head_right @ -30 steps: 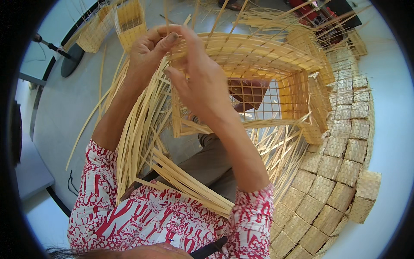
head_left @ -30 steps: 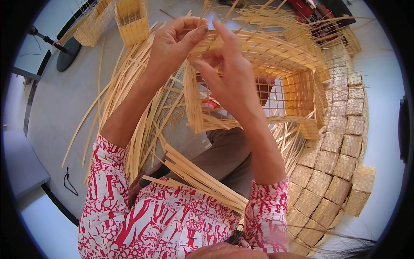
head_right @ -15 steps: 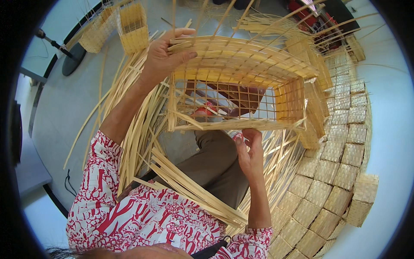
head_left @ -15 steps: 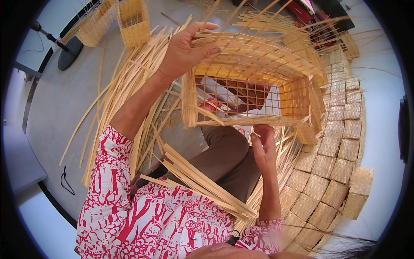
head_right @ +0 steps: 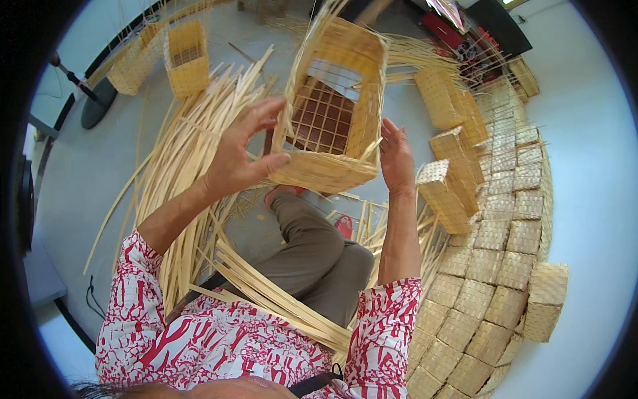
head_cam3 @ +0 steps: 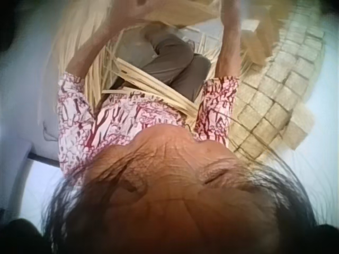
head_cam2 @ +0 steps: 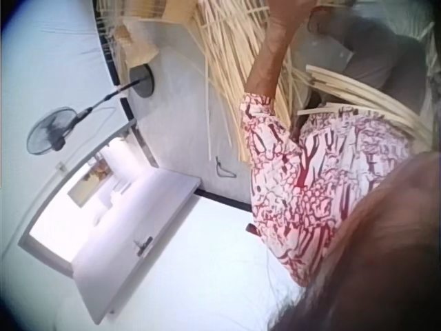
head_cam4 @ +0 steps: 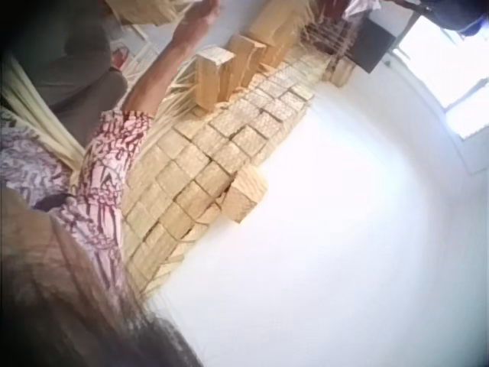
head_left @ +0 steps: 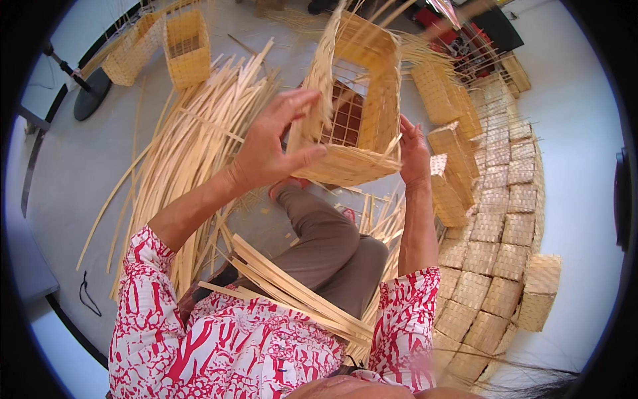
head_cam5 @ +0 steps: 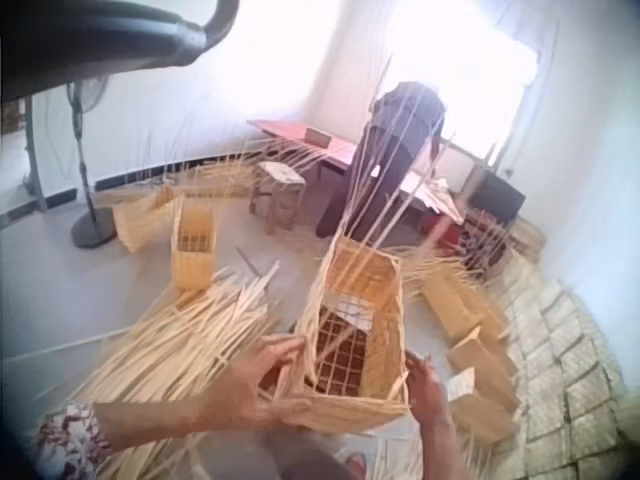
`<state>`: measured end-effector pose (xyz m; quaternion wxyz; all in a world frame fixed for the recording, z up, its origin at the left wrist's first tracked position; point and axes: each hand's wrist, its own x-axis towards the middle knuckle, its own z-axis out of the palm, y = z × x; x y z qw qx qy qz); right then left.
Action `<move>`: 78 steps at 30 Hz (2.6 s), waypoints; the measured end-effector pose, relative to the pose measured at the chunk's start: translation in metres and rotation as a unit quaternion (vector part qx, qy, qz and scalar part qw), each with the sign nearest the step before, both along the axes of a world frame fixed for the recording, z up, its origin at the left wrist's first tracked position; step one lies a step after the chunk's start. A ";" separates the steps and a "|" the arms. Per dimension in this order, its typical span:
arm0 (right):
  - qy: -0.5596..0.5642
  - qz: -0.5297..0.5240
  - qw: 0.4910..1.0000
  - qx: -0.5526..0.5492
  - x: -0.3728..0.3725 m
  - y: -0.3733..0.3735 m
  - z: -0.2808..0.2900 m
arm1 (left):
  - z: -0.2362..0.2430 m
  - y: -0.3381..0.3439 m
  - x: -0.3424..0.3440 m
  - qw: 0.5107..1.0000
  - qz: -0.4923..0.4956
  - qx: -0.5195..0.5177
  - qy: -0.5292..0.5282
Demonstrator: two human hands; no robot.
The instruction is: The person weaves a rectangular basket using thin bamboo strips. They interlace the strips by hand to form the basket's walls and use shears to trim excess material.
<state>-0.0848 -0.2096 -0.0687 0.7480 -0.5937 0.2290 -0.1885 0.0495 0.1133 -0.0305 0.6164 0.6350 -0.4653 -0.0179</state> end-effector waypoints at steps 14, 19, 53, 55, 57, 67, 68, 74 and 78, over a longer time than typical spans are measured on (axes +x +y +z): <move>-0.015 -0.080 0.973 -0.215 -0.093 0.073 0.098 | -0.006 -0.115 -0.085 0.976 -0.184 0.014 -0.118; -0.053 -0.171 0.973 -0.147 -0.079 0.051 0.081 | 0.002 -0.107 -0.089 0.966 -0.242 0.064 -0.068; 0.338 0.189 0.902 -0.192 -0.311 0.179 0.005 | -0.088 0.066 -0.040 0.799 -0.416 0.428 0.068; 0.350 0.181 0.911 -0.123 -0.319 0.186 -0.006 | -0.091 0.069 -0.041 0.800 -0.422 0.413 0.101; 0.349 0.180 0.915 -0.097 -0.321 0.189 -0.009 | -0.090 0.068 -0.041 0.813 -0.414 0.401 0.079; 0.270 0.053 0.959 -0.074 -0.312 0.190 -0.015 | -0.087 0.056 -0.040 0.845 -0.403 0.349 0.051; 0.271 0.056 0.959 -0.063 -0.311 0.189 -0.014 | -0.087 0.056 -0.037 0.845 -0.396 0.356 0.048; 0.311 0.091 0.945 -0.034 -0.307 0.184 -0.006 | -0.081 0.052 -0.027 0.809 -0.406 0.422 0.058; 0.345 0.185 0.903 -0.180 -0.303 0.179 0.006 | -0.089 0.048 -0.028 0.798 -0.446 0.404 0.022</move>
